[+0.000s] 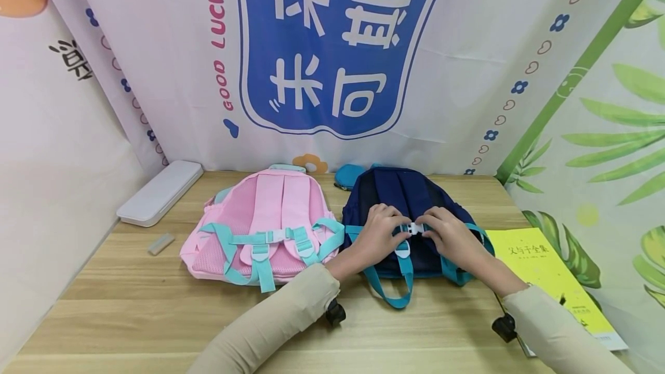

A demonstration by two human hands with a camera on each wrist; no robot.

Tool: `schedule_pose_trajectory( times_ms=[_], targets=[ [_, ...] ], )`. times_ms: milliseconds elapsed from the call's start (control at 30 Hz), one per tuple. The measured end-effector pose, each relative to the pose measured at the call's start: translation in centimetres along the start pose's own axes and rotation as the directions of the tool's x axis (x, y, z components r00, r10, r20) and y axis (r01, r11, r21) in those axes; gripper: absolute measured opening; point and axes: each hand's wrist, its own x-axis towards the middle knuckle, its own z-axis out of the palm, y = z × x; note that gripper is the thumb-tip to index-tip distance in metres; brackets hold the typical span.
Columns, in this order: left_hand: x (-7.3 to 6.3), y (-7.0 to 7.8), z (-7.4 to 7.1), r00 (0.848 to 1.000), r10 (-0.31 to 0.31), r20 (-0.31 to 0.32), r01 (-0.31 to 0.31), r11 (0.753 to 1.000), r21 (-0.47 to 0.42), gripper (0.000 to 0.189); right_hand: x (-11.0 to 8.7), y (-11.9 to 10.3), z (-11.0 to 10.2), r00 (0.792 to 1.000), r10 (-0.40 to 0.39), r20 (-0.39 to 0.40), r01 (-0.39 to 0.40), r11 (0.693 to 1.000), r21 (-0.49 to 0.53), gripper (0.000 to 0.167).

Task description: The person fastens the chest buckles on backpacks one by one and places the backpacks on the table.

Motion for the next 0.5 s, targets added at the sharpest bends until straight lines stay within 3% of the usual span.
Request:
schedule_pose_trajectory(
  times_ms=[500],
  targets=[
    [0.11, -0.11, -0.10, 1.000, 0.019, 0.005, -0.019, 1.000, -0.006, 0.025, -0.02, -0.14, 0.12, 1.000, 0.023, -0.003, -0.023, 0.999, 0.023, 0.041]
  ],
)
